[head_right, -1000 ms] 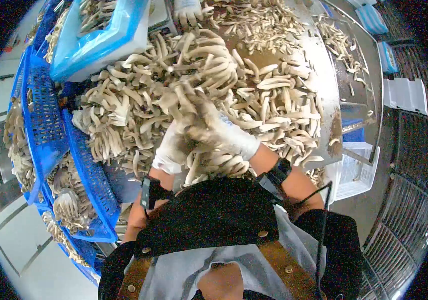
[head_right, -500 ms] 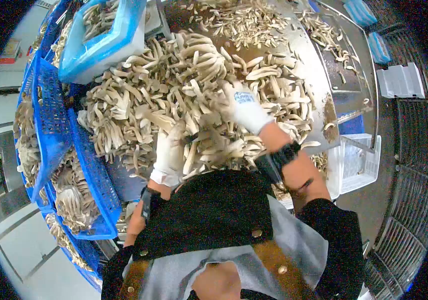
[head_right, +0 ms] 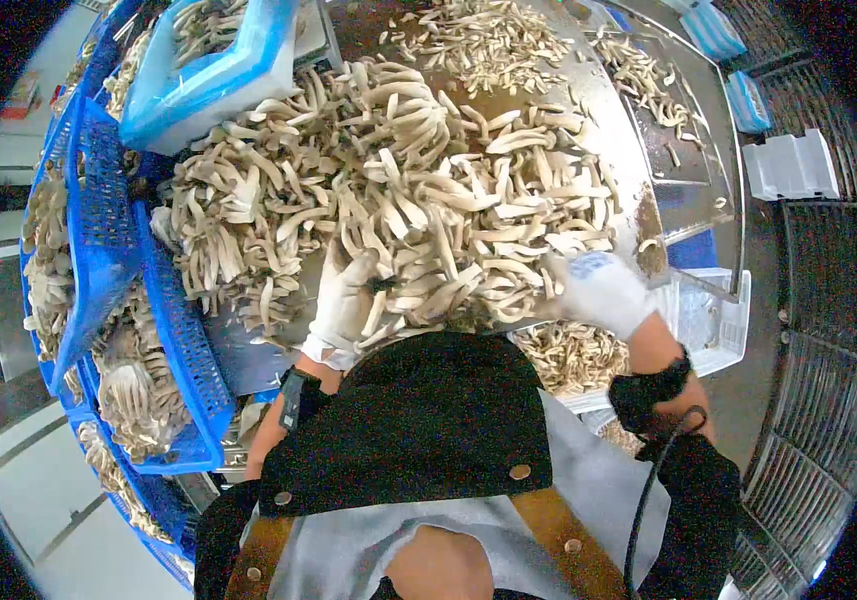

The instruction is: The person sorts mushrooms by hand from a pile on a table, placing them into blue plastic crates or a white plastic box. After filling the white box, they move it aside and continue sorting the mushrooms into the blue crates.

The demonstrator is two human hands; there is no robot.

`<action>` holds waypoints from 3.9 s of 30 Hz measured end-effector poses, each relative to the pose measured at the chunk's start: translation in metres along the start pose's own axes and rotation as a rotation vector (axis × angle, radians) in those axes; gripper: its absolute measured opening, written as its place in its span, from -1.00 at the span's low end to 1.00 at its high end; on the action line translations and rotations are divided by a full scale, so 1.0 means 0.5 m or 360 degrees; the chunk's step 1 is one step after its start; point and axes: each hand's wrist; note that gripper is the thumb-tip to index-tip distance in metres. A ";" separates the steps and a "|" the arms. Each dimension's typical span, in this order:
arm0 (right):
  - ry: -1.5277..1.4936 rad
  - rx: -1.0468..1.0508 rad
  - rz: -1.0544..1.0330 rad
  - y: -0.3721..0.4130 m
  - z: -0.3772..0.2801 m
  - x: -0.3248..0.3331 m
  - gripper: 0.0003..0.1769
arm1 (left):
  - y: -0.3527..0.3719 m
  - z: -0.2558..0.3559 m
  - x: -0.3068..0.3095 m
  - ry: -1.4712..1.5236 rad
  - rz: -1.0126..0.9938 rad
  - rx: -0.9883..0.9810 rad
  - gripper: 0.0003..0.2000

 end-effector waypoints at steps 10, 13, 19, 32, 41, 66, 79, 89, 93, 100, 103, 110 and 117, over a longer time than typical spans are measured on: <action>-0.1775 0.0379 0.0267 -0.196 -0.129 -0.093 -0.36 | 0.036 0.023 -0.005 0.0001 -0.0142 0.0328 -0.64; -0.1295 0.0067 -0.0269 -0.233 -0.141 -0.084 -0.27 | 0.028 -0.038 0.007 -0.0223 -0.0269 0.0352 -0.57; -0.0940 0.0191 0.0233 -0.185 0.087 0.016 -0.25 | 0.013 0.089 0.116 -0.1234 0.0190 0.0115 -0.30; -0.2594 -0.0050 0.0397 -0.158 0.318 -0.164 -0.49 | -0.132 -0.076 0.006 -0.0679 -0.0280 0.0628 -0.65; -0.2356 0.0464 0.0325 -0.276 0.152 -0.206 0.23 | -0.150 -0.038 -0.176 -0.0727 -0.0450 0.0515 -0.35; -0.1385 -0.0509 0.0986 0.065 0.373 -0.366 0.29 | -0.103 0.040 0.013 -0.2432 -0.0639 0.0787 -0.24; -0.1497 0.0209 0.1075 -0.146 0.129 -0.359 0.17 | -0.132 -0.153 -0.214 -0.1848 -0.0943 0.0112 -0.16; -0.2450 -0.0365 0.2397 -0.006 0.426 0.030 -0.25 | -0.398 -0.037 -0.715 -0.1969 -0.1297 -0.0372 -0.17; -0.1675 -0.0670 0.2329 0.000 0.448 -0.078 -0.20 | -0.549 -0.115 -0.487 -0.2949 -0.0849 -0.0636 -0.04; -0.1113 -0.0854 0.1523 -0.176 0.279 -0.315 -0.18 | -0.497 -0.182 -0.257 -0.2866 -0.1157 -0.0575 -0.17; -0.1322 -0.0612 0.1274 -0.205 0.253 -0.289 -0.07 | -0.404 -0.149 -0.219 -0.2961 -0.1478 -0.0192 -0.20; -0.2252 -0.0304 0.1282 -0.133 0.200 -0.201 -0.17 | -0.196 -0.059 -0.176 -0.2594 -0.0810 -0.0517 -0.30; -0.2100 -0.0144 0.0906 0.007 0.177 -0.129 -0.32 | -0.131 -0.096 -0.207 -0.1595 -0.1038 0.0702 -0.35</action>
Point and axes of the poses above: each hand's wrist, its own y-axis away from the middle knuckle, its own x-axis out of the back of the hand, z = x × y, and after that the axes turned 3 degrees about -z, right-handed
